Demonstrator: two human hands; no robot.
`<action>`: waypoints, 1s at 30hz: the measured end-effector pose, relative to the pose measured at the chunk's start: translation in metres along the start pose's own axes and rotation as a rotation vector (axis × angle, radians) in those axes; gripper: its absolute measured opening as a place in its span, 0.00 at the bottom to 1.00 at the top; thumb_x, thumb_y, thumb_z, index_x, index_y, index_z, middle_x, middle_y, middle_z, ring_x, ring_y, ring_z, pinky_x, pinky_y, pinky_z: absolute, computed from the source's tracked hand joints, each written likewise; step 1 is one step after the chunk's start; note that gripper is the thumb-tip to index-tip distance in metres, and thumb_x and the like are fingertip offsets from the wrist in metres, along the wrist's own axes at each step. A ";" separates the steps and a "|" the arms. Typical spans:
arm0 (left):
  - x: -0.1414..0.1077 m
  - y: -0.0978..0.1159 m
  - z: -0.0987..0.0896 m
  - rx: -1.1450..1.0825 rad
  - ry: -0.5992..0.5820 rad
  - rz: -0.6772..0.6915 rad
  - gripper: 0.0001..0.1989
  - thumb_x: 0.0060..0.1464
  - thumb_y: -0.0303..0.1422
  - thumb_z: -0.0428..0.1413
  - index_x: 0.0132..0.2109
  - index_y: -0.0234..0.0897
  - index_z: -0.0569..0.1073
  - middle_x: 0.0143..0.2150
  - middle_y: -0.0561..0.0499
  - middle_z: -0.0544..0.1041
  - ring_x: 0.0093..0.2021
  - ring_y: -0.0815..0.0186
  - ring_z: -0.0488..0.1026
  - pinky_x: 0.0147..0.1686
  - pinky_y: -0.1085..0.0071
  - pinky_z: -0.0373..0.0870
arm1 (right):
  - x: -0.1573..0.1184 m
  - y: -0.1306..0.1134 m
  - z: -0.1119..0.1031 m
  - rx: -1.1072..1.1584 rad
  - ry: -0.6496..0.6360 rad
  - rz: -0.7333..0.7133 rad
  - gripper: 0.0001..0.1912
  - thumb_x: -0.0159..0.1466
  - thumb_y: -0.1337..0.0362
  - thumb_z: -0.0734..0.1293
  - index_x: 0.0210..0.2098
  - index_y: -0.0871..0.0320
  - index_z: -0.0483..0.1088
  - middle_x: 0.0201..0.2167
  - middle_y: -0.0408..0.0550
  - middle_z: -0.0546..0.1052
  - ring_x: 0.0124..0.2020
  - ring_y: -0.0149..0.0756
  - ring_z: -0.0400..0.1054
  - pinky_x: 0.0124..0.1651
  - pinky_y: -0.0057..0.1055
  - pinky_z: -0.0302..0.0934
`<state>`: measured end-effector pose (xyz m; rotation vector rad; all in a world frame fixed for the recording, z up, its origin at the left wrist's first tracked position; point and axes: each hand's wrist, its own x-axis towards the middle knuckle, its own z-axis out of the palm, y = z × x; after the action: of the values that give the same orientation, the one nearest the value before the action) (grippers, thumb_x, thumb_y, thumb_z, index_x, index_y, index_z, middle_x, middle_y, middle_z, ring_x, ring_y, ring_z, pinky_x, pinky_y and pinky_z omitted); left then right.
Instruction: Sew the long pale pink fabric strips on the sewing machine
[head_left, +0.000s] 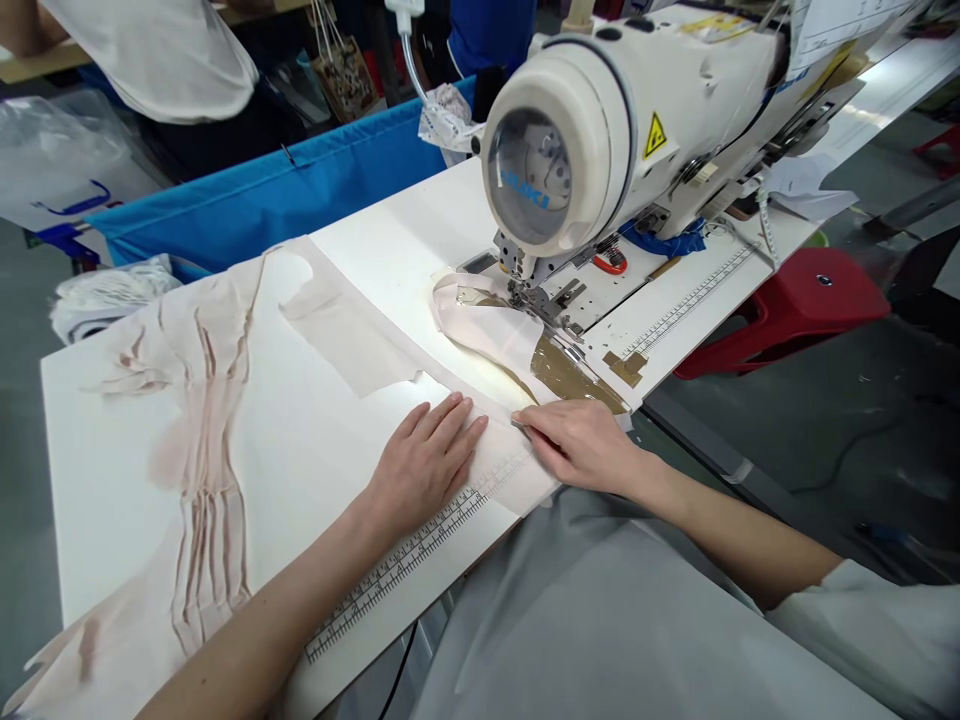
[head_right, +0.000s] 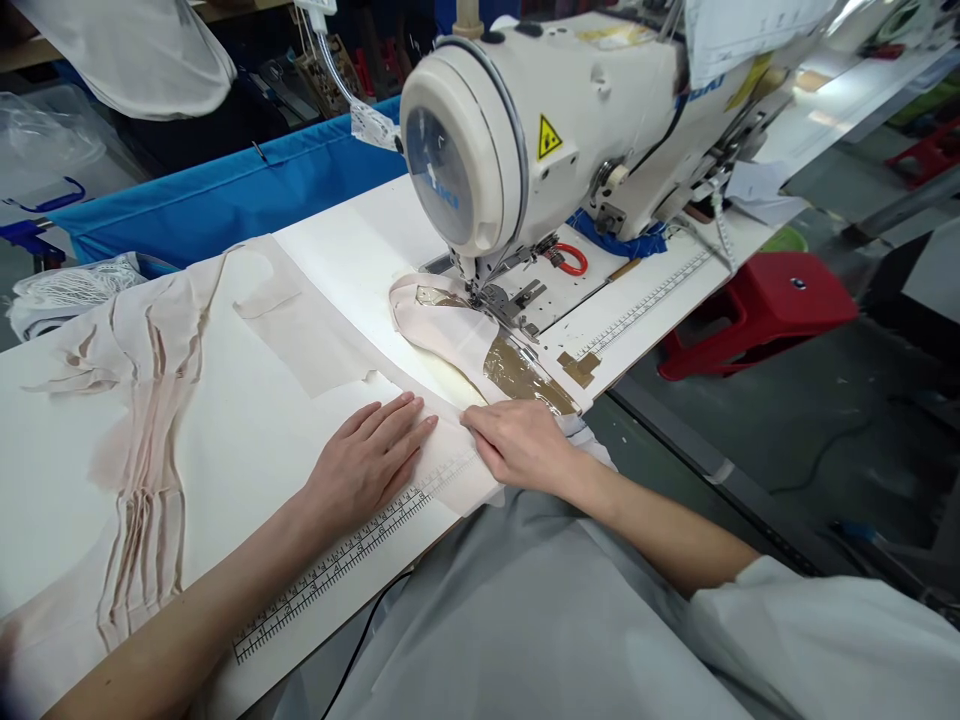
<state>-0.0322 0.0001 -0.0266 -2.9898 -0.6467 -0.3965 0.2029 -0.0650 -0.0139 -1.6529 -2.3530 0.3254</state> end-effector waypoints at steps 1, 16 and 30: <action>0.000 -0.001 -0.001 -0.003 -0.013 0.000 0.19 0.64 0.32 0.48 0.60 0.37 0.69 0.62 0.43 0.71 0.64 0.56 0.65 0.59 0.58 0.64 | -0.004 0.002 -0.002 0.003 -0.002 0.002 0.14 0.69 0.66 0.55 0.41 0.57 0.71 0.31 0.47 0.79 0.31 0.33 0.69 0.31 0.27 0.51; -0.001 -0.014 0.002 0.011 -0.002 -0.046 0.20 0.66 0.33 0.46 0.61 0.34 0.68 0.63 0.43 0.69 0.64 0.56 0.64 0.63 0.55 0.60 | 0.042 -0.014 0.010 0.003 0.019 0.101 0.14 0.69 0.66 0.54 0.47 0.58 0.69 0.39 0.49 0.81 0.38 0.36 0.74 0.31 0.28 0.53; 0.000 -0.012 0.004 0.017 0.012 -0.059 0.20 0.65 0.33 0.47 0.60 0.34 0.69 0.62 0.42 0.70 0.64 0.56 0.65 0.61 0.58 0.63 | 0.046 -0.014 0.011 -0.038 -0.019 0.073 0.13 0.68 0.67 0.55 0.44 0.58 0.69 0.38 0.48 0.80 0.36 0.35 0.72 0.30 0.29 0.48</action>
<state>-0.0367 0.0115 -0.0302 -2.9555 -0.7340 -0.4097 0.1717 -0.0271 -0.0163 -1.7635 -2.3304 0.3136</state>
